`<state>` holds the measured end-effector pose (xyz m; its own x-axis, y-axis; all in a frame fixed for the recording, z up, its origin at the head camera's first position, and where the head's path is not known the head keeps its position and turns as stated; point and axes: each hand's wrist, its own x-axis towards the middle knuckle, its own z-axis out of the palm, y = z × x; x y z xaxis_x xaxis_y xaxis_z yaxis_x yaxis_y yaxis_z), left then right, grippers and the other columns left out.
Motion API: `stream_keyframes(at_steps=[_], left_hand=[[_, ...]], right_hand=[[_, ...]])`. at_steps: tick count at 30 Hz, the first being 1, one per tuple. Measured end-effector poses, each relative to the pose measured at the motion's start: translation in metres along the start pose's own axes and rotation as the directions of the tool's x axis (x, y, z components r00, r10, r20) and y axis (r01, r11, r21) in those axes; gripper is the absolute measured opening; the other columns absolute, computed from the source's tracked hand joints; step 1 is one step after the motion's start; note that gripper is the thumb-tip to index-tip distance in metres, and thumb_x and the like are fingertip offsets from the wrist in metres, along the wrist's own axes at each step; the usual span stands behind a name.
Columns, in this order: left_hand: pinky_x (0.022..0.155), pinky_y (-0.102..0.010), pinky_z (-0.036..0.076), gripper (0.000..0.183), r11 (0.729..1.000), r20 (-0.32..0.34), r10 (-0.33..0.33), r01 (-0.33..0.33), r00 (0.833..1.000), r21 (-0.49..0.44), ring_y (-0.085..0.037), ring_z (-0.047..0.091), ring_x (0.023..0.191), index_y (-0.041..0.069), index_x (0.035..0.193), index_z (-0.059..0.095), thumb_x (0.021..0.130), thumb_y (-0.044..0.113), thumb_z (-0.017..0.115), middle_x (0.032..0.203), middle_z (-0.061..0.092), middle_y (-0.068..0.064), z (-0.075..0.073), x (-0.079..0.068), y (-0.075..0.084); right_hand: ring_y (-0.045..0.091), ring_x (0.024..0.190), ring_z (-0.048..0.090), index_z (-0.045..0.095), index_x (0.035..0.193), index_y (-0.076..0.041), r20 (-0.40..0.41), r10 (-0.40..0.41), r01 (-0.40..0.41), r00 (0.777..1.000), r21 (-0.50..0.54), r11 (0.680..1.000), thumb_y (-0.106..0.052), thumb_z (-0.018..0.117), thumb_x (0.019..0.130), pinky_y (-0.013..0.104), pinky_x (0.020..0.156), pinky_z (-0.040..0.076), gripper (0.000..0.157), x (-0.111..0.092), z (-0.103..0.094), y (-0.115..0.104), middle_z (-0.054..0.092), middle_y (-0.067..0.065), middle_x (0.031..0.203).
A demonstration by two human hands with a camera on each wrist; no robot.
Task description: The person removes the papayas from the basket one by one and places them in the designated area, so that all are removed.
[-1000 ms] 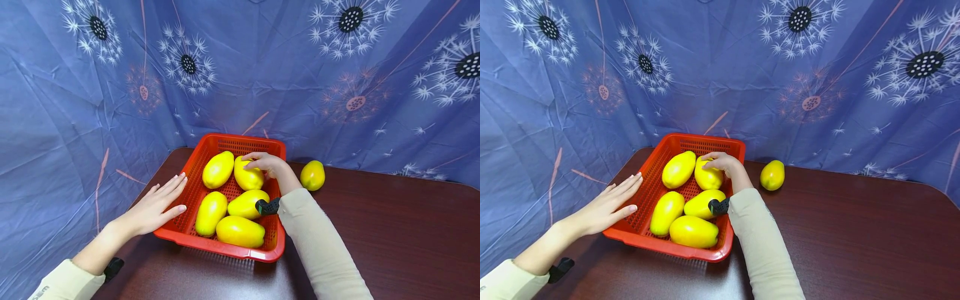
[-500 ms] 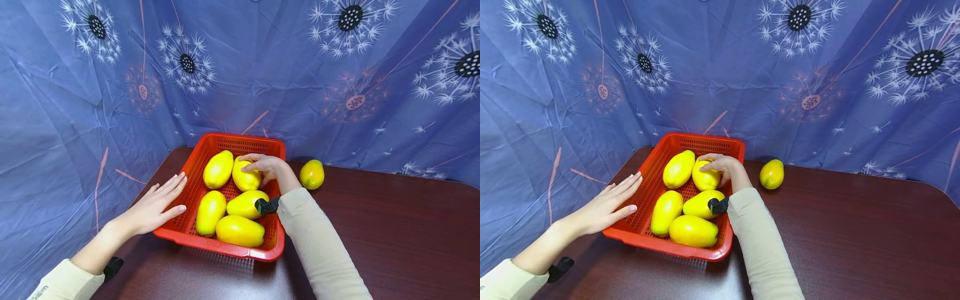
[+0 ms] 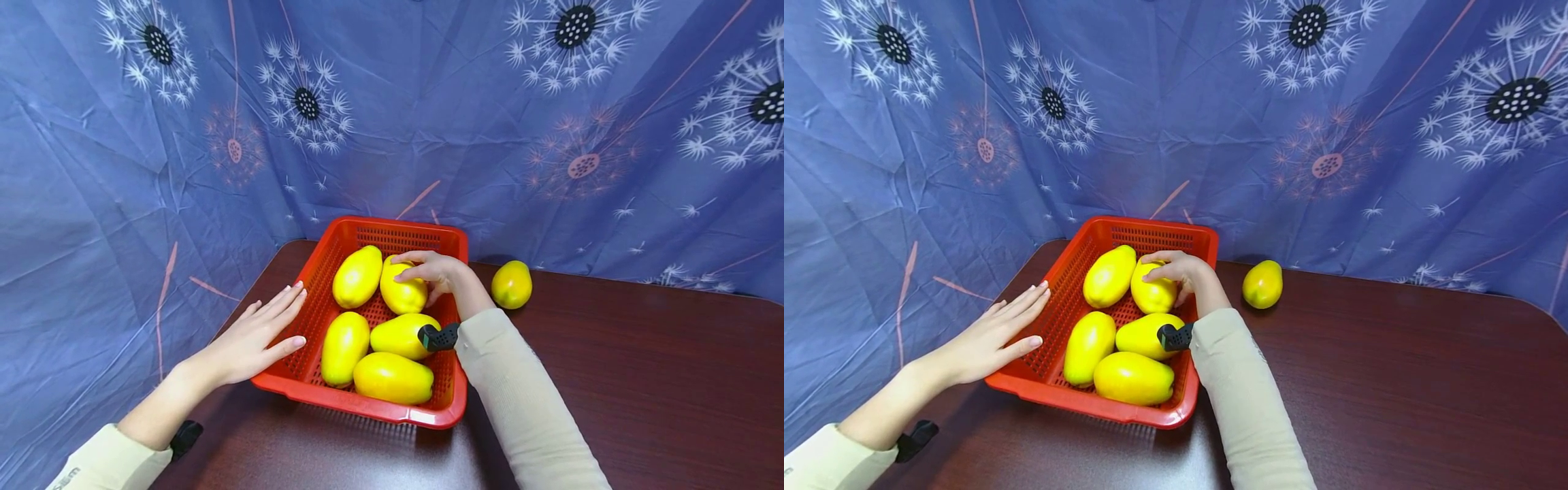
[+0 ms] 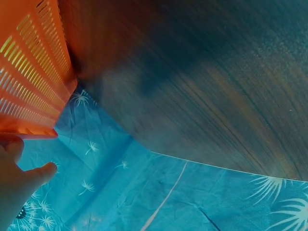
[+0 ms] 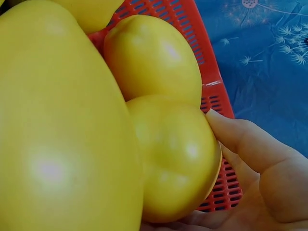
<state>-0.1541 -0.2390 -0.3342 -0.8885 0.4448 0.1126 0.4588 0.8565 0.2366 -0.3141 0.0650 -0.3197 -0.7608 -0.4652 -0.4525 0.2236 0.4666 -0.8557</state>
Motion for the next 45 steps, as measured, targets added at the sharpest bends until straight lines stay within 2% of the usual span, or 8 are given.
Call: stream_keyframes(at_steps=[16, 29, 35, 40, 45], left_hand=[[0.105, -0.061, 0.012, 0.073, 1.000, -0.001, 0.005, -0.005, 1.000, 0.007, -0.030, 0.015, 0.140, 0.006, 0.149, 0.020, 0.094, 0.047, 0.046, 0.155, 0.016, -0.009, 0.002, 0.003, 0.001], [0.104, -0.063, 0.012, 0.074, 0.999, 0.008, -0.011, 0.011, 1.000, 0.030, -0.030, 0.016, 0.140, 0.007, 0.149, 0.016, 0.095, 0.047, 0.045, 0.154, 0.017, -0.010, -0.004, 0.002, 0.003], [0.104, -0.063, 0.011, 0.076, 0.998, -0.006, 0.014, -0.014, 1.000, 0.067, -0.029, 0.013, 0.141, 0.006, 0.150, 0.014, 0.094, 0.048, 0.046, 0.155, 0.013, -0.009, -0.004, 0.003, 0.002], [0.105, -0.062, 0.010, 0.080, 0.993, -0.019, 0.016, -0.013, 1.000, 0.120, -0.023, 0.006, 0.142, 0.008, 0.150, 0.011, 0.093, 0.051, 0.045, 0.157, 0.005, -0.005, -0.003, 0.001, 0.001], [0.106, -0.060, 0.012, 0.087, 0.984, -0.023, 0.013, -0.008, 1.000, 0.177, -0.022, 0.008, 0.142, 0.009, 0.151, 0.009, 0.089, 0.059, 0.046, 0.157, 0.005, -0.004, -0.003, 0.003, 0.002]], right_hand=[[0.041, 0.120, 0.036, 0.041, 0.140, -0.020, -0.021, -0.023, 0.024, 1.000, 0.062, 0.998, -0.017, 0.061, 0.089, 0.058, 0.082, 0.046, 0.055, -0.010, -0.008, -0.004, 0.028, 0.013, 0.144], [0.040, 0.122, 0.034, 0.039, 0.141, -0.019, -0.021, -0.112, 0.113, 0.993, 0.088, 0.990, -0.017, 0.059, 0.091, 0.058, 0.082, 0.046, 0.054, -0.021, -0.013, -0.015, 0.026, 0.011, 0.145], [0.040, 0.116, 0.040, 0.040, 0.140, -0.020, -0.039, -0.139, 0.143, 0.989, 0.112, 0.983, -0.017, 0.059, 0.091, 0.056, 0.081, 0.048, 0.053, -0.030, -0.017, -0.021, 0.031, 0.012, 0.140], [0.041, 0.113, 0.043, 0.037, 0.142, -0.019, -0.030, -0.168, 0.171, 0.985, 0.109, 0.979, -0.018, 0.058, 0.092, 0.053, 0.078, 0.050, 0.054, -0.039, -0.023, -0.024, 0.029, 0.013, 0.140], [0.042, 0.113, 0.045, 0.035, 0.143, -0.018, -0.023, -0.193, 0.194, 0.981, 0.127, 0.973, -0.017, 0.056, 0.093, 0.052, 0.080, 0.050, 0.054, -0.047, -0.030, -0.025, 0.029, 0.015, 0.139]])
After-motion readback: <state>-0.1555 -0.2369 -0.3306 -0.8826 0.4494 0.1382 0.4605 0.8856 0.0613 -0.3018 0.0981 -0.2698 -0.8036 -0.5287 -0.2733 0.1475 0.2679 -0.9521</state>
